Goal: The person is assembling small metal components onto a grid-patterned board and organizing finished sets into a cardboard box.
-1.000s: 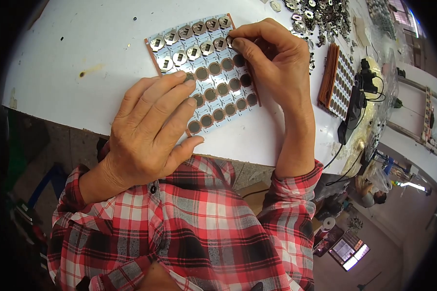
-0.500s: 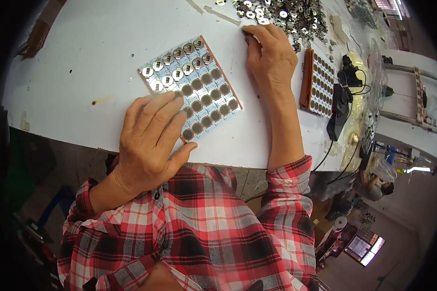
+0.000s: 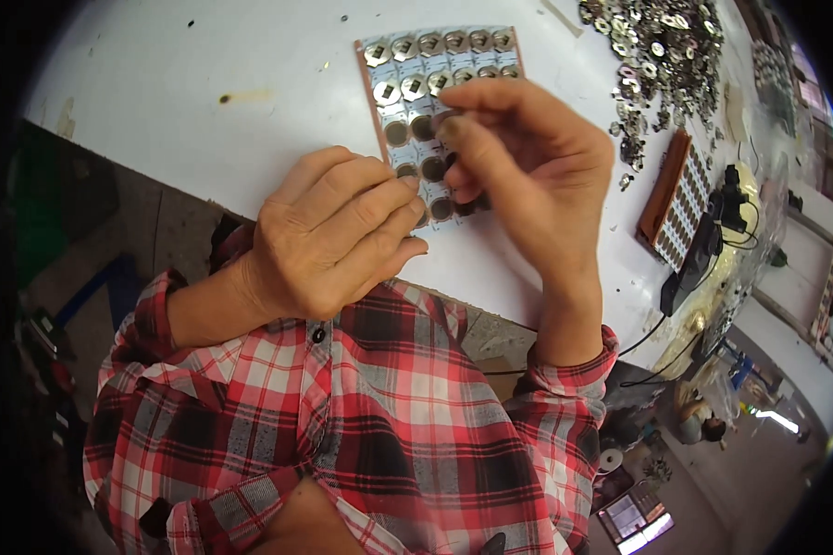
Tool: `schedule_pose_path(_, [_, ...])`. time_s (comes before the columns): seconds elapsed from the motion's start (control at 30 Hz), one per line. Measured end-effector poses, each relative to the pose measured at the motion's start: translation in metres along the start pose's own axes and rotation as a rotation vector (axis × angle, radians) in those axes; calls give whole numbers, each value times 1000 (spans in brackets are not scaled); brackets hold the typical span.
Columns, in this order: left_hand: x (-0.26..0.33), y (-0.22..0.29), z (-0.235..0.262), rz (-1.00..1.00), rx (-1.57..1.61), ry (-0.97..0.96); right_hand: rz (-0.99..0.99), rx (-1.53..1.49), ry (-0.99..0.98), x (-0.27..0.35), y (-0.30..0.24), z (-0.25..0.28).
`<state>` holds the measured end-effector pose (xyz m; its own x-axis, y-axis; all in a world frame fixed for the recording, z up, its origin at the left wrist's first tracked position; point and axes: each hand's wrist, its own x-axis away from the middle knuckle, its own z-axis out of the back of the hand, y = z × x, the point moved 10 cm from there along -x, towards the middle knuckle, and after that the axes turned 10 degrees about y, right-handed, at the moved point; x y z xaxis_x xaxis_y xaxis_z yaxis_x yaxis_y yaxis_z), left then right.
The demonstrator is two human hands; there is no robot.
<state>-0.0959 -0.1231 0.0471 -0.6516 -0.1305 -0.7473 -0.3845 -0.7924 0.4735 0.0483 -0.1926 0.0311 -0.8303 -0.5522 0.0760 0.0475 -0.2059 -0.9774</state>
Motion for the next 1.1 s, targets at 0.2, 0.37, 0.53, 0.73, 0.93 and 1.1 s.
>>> schedule_pose_path(0.2, [4, 3, 5, -30, -29, 60, 82, 181, -44, 5, 5, -21])
schedule_pose_path(0.37, [6, 2, 4, -19, -15, 74, 135, 234, -79, 6, 6, -24])
schedule_pose_path(0.53, [7, 1, 2, -6, -1, 82, 127, 160, -30, 5, 4, -24])
schedule_pose_path(0.73, [8, 2, 2, -12, -10, 81, 117, 179, -32, 3, 3, -21])
schedule_pose_path(0.93, [8, 1, 2, -17, -15, 71, 135, 215, -29, 3, 5, -20])
schedule_pose_path(1.1, [6, 2, 2, -21, -8, 49, 214, 298, -115, 7, 0, -24])
